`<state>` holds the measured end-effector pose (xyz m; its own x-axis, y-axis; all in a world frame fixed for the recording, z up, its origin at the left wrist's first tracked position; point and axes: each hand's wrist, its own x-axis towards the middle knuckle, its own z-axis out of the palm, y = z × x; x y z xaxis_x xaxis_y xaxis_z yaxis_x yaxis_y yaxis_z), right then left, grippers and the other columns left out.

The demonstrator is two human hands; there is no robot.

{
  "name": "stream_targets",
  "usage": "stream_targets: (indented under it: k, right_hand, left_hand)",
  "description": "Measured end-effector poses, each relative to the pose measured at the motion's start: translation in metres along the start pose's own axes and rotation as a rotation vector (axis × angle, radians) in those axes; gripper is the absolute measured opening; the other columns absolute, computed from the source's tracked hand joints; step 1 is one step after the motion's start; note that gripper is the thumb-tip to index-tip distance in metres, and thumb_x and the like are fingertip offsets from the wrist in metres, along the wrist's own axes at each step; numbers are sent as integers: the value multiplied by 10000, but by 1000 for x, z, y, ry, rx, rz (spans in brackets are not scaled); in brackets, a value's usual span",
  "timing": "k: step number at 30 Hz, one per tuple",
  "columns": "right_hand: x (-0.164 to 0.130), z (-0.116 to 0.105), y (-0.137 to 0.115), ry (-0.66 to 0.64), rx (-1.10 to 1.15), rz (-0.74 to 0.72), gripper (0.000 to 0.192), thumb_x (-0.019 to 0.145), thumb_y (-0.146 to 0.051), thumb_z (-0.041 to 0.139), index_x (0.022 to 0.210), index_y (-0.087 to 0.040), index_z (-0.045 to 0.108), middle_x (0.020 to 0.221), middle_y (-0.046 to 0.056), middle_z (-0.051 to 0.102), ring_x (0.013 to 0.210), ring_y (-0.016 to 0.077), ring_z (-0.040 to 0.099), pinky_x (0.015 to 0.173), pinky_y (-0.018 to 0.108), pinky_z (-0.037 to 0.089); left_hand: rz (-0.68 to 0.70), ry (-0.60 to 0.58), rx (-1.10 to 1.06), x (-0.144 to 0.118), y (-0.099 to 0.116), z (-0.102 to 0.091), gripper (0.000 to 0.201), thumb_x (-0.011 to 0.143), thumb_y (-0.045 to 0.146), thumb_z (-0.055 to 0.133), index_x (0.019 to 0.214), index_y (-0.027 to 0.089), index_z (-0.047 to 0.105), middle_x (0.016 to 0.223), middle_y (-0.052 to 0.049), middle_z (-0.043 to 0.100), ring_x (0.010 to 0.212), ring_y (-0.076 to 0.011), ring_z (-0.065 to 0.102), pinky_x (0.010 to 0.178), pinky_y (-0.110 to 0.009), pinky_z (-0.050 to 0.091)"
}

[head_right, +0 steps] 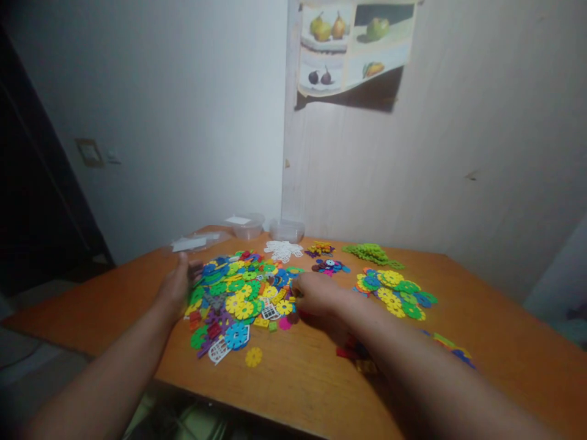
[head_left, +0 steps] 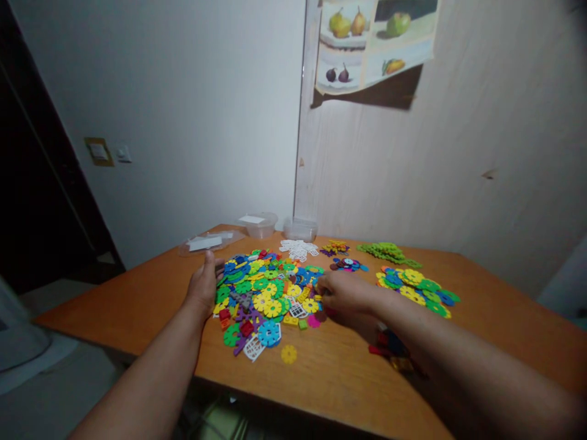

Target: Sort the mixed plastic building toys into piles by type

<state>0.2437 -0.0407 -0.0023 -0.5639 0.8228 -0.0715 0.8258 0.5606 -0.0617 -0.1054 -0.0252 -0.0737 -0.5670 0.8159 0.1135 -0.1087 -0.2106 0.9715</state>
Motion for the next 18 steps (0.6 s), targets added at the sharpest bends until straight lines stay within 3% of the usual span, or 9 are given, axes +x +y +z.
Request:
stream_targets:
  k: [6, 9, 13, 18]
  right_hand:
    - [-61, -19, 40, 84, 201, 74, 108, 813, -257, 599, 884, -187, 643, 811, 19, 661, 709, 138, 536, 600, 243, 331]
    - [-98, -24, 61, 108, 196, 138, 119, 840, -304, 592, 844, -185, 606, 795, 21, 630, 693, 138, 506, 601, 254, 333]
    - [-136, -15, 86, 100, 170, 217, 169, 865, -359, 596, 842, -192, 606, 811, 32, 633, 722, 154, 517, 610, 263, 332]
    - [-158, 3, 97, 28, 169, 304, 81, 829, -275, 606, 832, -196, 623, 794, 28, 643, 707, 150, 523, 594, 256, 313]
  left_hand:
    - [-4, 0, 39, 2, -1, -1, 711, 927, 748, 436, 1072, 120, 736, 1144, -195, 742, 1162, -289, 687, 1058, -448, 526]
    - [-6, 7, 56, 4, -1, -2, 711, 930, 745, 425, 1077, 124, 738, 1140, -190, 745, 1155, -285, 689, 1065, -450, 520]
    - [4, -2, 91, 7, -3, -5, 726, 921, 762, 416, 1076, 129, 737, 1126, -184, 750, 1136, -290, 695, 1069, -470, 516]
    - [7, 9, 80, 8, -6, -6, 729, 909, 767, 434, 1077, 120, 726, 1113, -189, 749, 1105, -290, 703, 1062, -483, 520]
